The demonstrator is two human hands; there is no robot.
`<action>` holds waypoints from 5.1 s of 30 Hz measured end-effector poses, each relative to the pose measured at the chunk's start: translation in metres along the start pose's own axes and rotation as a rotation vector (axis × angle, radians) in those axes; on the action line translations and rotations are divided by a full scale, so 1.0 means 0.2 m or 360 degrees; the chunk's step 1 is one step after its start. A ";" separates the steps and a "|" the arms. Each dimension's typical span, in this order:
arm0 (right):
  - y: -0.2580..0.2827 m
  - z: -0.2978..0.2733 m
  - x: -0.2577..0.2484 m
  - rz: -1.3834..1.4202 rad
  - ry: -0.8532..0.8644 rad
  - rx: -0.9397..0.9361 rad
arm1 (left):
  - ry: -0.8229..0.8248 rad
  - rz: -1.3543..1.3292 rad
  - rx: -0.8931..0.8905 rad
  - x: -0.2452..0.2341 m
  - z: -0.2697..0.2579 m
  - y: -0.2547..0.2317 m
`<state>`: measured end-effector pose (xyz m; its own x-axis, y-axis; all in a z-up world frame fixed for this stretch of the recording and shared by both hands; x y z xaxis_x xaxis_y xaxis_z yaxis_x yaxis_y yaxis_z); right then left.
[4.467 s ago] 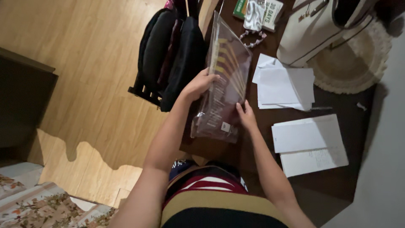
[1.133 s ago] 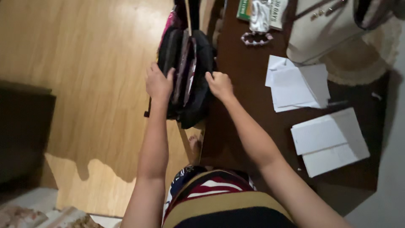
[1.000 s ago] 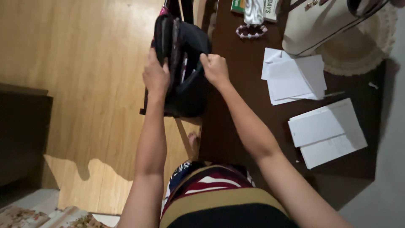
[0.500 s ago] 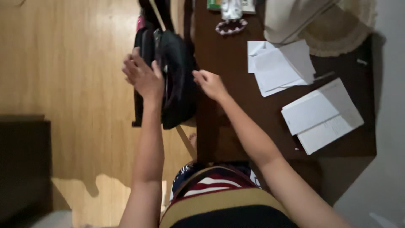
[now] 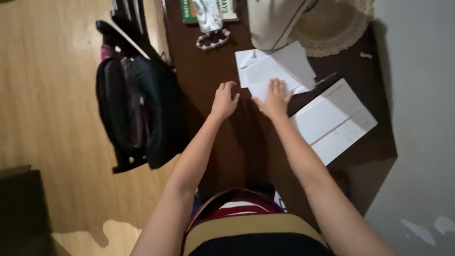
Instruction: The person takes a charger, papers, and notebooks from a desk and places them into a black backpack, then puts pens and a highlighter into a white handbag.
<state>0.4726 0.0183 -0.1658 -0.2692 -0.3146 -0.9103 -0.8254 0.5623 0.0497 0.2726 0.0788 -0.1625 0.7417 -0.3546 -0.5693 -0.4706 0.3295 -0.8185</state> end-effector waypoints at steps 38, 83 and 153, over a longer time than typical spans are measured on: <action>-0.44 0.32 -0.06 0.0408 -0.0313 0.0291 | 0.0208 0.0611 -0.0817 -0.01 -0.16 -0.28; 0.87 0.27 0.11 0.0727 0.0480 -0.1018 | -0.0364 -0.1264 -0.0589 -0.38 -0.59 0.37; 0.94 -1.02 -1.25 0.0180 -0.0589 -0.1878 | -0.1165 0.0283 0.0578 -1.23 -0.68 -0.70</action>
<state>0.2837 0.0453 0.1549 -0.3700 0.0331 -0.9285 -0.8000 -0.5195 0.3003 0.0915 -0.0002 0.0816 0.8529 0.3462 -0.3907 -0.5198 0.6327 -0.5740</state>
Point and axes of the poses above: each hand's wrist, its own z-axis towards the middle knuckle, its own x-axis out of the palm, y = z × x, the point moved 7 cm from there along z, towards the middle knuckle, and after that the axes turned 11 degrees about x, right-handed, at the moved point
